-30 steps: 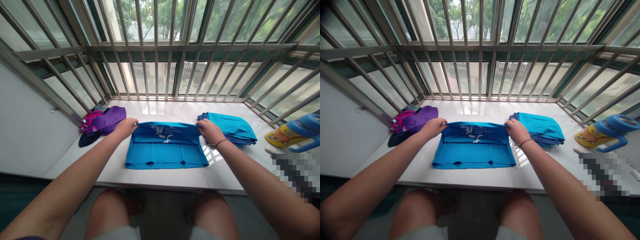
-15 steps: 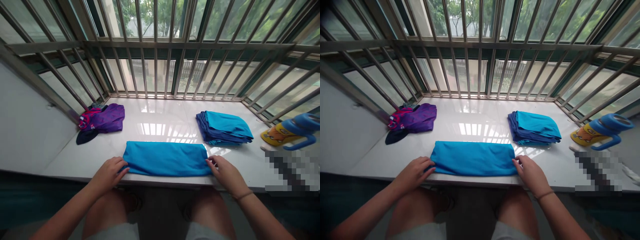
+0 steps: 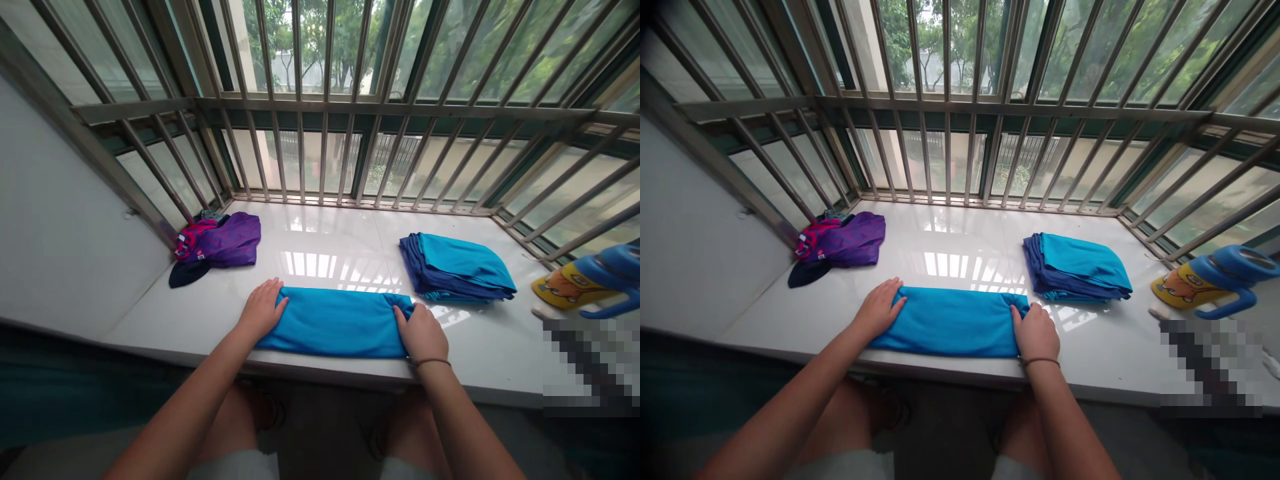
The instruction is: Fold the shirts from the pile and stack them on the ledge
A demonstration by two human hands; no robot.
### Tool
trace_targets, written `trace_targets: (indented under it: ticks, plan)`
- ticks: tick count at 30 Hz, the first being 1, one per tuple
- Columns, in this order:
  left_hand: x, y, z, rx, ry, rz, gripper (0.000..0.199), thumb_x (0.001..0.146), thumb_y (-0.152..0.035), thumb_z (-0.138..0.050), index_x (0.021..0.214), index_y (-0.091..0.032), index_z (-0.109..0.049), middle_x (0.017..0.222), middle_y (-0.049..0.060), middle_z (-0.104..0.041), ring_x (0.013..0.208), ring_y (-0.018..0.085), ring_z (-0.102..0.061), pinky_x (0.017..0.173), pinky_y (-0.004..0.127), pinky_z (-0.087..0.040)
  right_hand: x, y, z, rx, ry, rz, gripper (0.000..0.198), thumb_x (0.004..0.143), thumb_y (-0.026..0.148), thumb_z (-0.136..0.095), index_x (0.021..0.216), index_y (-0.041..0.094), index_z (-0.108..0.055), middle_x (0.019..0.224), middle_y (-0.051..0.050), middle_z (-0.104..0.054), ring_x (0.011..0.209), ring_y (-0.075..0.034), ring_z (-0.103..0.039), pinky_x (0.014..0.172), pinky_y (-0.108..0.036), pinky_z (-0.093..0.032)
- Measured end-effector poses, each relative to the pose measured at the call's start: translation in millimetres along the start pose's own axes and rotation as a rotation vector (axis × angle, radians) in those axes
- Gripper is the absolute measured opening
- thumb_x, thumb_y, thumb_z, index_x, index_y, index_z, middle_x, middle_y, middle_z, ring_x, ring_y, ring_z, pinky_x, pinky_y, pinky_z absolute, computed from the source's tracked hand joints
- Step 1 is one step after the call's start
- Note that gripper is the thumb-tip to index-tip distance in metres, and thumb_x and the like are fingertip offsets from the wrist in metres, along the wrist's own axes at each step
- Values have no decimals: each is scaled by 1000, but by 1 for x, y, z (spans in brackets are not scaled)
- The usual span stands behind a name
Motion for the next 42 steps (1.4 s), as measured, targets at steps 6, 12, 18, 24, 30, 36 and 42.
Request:
trace_targets:
  ticks: [6,12,18,24,30,36,42]
  plan:
    - [-16,7,-7,6,-35,99,56,110,-44,-41,155,-17,-61,165,17,-59,155,38,-52,131,60,-36,-2,-7,-4,42,-54,-29,55,113,60,-38,135,15,-61,123,-22,-75,114,-38,-74,90,-45,-56]
    - [5,23,11,-116,170,170,55,95,-62,-64,132,-23,-75,126,13,-79,118,37,-70,104,49,-53,19,-24,-7,126,67,52,53,107,63,-50,127,17,-67,120,-22,-76,113,-38,-75,93,-46,-59]
    - [39,28,22,-253,460,124,37,75,-57,-77,90,-24,-71,97,4,-72,91,29,-67,76,34,-46,52,8,11,150,140,499,61,95,39,-70,150,15,-61,153,-22,-65,141,-37,-63,119,-46,-50]
    - [51,16,40,-454,481,90,43,78,-55,-75,107,-24,-68,95,1,-72,88,26,-68,71,30,-47,67,24,34,72,440,516,39,91,41,-78,126,22,-79,123,-13,-82,110,-33,-78,92,-36,-60]
    - [65,6,122,-460,170,36,43,88,-53,-71,118,-24,-79,103,3,-80,95,26,-74,86,33,-57,60,20,116,194,84,637,19,101,34,-67,114,24,-78,117,-11,-76,105,-28,-72,95,-39,-57]
    - [32,-13,130,-210,-27,-206,20,86,-28,-65,101,-26,-79,112,7,-81,111,29,-73,104,42,-57,27,8,114,151,-150,683,26,88,16,-66,113,23,-69,121,-12,-71,115,-31,-65,102,-42,-53]
    - [-43,-10,47,12,226,-212,34,86,-18,-73,119,-29,-76,144,10,-74,130,34,-71,113,52,-57,-2,-14,29,44,53,665,36,80,5,-58,108,22,-72,120,-11,-72,117,-31,-64,106,-43,-52]
Point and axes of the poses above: each hand's wrist, its own x-axis towards the middle knuckle, its own z-axis out of the back of the hand, y = z × x, the point moved 7 cm from there along x, towards the middle knuckle
